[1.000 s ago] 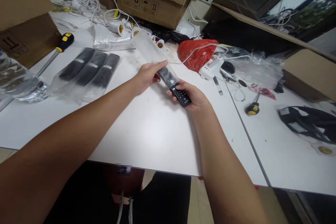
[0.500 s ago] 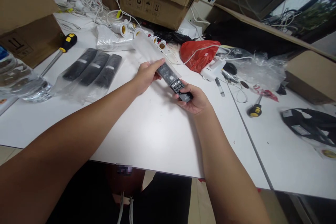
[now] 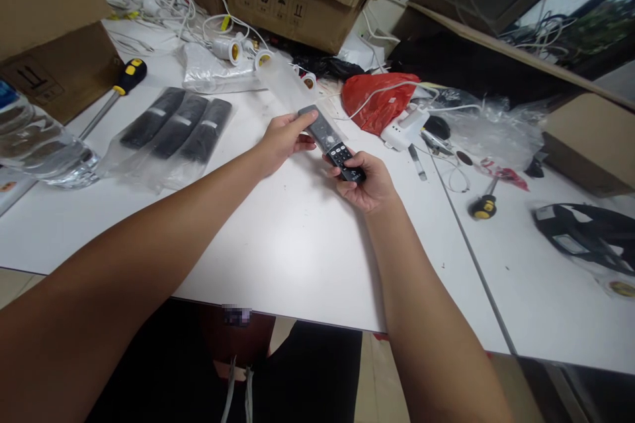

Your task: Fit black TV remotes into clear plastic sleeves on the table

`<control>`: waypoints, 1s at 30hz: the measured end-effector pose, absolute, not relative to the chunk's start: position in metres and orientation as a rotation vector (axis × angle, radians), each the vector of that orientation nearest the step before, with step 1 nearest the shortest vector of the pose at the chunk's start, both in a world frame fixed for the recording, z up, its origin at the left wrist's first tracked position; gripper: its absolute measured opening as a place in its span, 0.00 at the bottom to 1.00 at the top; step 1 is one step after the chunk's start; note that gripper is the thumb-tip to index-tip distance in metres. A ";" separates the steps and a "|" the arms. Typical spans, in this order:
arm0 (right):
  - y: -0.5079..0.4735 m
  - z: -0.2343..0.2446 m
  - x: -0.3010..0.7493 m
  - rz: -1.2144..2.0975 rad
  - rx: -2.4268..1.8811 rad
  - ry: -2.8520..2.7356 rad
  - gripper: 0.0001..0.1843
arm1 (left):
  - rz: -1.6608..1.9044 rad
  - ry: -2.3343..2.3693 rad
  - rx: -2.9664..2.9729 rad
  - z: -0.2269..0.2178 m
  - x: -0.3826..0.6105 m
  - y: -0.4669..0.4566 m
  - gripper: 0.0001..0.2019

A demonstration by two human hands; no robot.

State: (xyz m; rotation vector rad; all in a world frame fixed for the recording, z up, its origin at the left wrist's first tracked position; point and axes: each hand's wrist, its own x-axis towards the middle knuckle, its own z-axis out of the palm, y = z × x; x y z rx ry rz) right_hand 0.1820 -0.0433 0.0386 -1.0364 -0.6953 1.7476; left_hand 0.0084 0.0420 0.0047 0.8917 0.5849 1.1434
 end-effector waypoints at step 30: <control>-0.041 0.041 0.173 1.627 -1.186 -0.590 0.17 | 1.034 0.572 0.866 0.007 0.007 0.039 0.19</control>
